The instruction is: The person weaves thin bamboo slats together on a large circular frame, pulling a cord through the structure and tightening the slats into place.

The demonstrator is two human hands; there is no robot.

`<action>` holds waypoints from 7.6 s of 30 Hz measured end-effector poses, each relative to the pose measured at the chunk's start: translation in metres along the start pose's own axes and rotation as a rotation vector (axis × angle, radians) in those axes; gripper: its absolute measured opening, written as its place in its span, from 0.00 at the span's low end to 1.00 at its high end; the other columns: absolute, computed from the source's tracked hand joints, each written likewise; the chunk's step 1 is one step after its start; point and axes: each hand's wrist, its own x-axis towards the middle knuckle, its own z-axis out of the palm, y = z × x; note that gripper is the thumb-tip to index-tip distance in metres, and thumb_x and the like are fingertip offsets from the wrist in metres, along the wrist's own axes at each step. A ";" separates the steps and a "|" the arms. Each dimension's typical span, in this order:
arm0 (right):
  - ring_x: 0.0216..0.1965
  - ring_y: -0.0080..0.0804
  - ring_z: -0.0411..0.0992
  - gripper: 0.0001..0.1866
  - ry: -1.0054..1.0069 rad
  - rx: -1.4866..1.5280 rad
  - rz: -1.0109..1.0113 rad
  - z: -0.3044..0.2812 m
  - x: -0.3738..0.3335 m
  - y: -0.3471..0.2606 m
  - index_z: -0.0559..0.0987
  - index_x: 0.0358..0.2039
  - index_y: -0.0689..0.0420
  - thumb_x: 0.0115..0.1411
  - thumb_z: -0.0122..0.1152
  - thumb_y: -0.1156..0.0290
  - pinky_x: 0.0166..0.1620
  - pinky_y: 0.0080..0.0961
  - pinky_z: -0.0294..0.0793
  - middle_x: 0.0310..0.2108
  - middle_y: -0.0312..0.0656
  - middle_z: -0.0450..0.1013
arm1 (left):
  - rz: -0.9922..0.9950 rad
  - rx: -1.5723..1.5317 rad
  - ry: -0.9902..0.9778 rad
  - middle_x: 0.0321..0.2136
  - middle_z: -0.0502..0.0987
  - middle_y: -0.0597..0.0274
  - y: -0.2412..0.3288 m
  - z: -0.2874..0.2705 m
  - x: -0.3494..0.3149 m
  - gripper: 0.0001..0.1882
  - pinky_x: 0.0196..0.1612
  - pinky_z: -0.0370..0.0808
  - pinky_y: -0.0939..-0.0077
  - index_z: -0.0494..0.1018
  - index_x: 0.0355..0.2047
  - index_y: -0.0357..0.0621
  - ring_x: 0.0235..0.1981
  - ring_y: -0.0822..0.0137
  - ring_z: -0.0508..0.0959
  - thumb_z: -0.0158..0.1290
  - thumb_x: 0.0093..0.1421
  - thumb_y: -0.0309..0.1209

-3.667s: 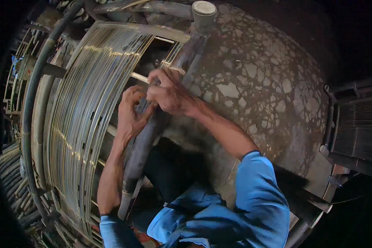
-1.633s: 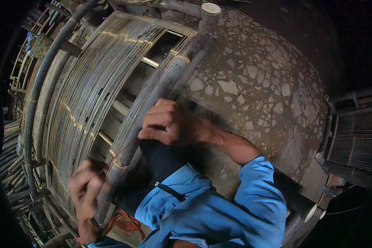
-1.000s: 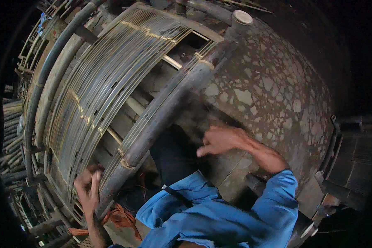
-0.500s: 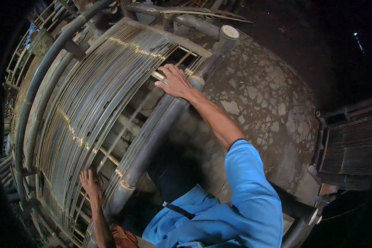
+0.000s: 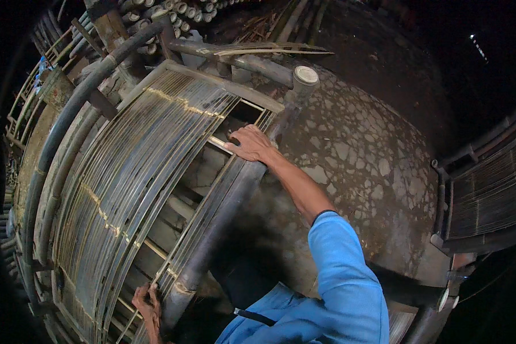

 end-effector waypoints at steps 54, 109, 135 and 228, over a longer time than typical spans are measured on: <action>0.46 0.42 0.78 0.16 -0.009 0.284 -0.165 -0.117 -0.036 -0.079 0.88 0.42 0.52 0.64 0.62 0.55 0.58 0.40 0.72 0.44 0.43 0.82 | -0.444 -1.217 -0.487 0.18 0.73 0.70 0.141 0.069 0.189 0.15 0.21 0.63 0.73 0.81 0.45 0.34 0.16 0.76 0.67 0.62 0.62 0.32; 0.31 0.39 0.76 0.07 -0.133 0.865 -0.579 -0.135 -0.152 -0.192 0.84 0.41 0.56 0.63 0.67 0.71 0.34 0.33 0.75 0.28 0.41 0.77 | 0.424 -0.598 -0.584 0.26 0.74 0.60 0.278 0.031 0.150 0.18 0.33 0.75 0.65 0.77 0.34 0.43 0.28 0.58 0.77 0.70 0.42 0.28; 0.38 0.36 0.78 0.19 0.109 0.255 0.539 -0.124 -0.217 -0.017 0.81 0.46 0.61 0.63 0.67 0.59 0.43 0.33 0.76 0.39 0.47 0.80 | -0.132 0.247 -0.404 0.52 0.78 0.52 -0.094 -0.210 -0.014 0.38 0.54 0.75 0.64 0.70 0.60 0.39 0.51 0.58 0.79 0.70 0.46 0.23; 0.44 0.50 0.76 0.21 -0.366 0.273 -0.467 0.048 -0.070 -0.306 0.81 0.54 0.57 0.61 0.64 0.64 0.51 0.42 0.75 0.43 0.49 0.79 | -0.499 -0.054 0.133 0.24 0.84 0.56 -0.048 -0.086 -0.054 0.12 0.34 0.76 0.70 0.86 0.34 0.42 0.26 0.63 0.82 0.65 0.59 0.38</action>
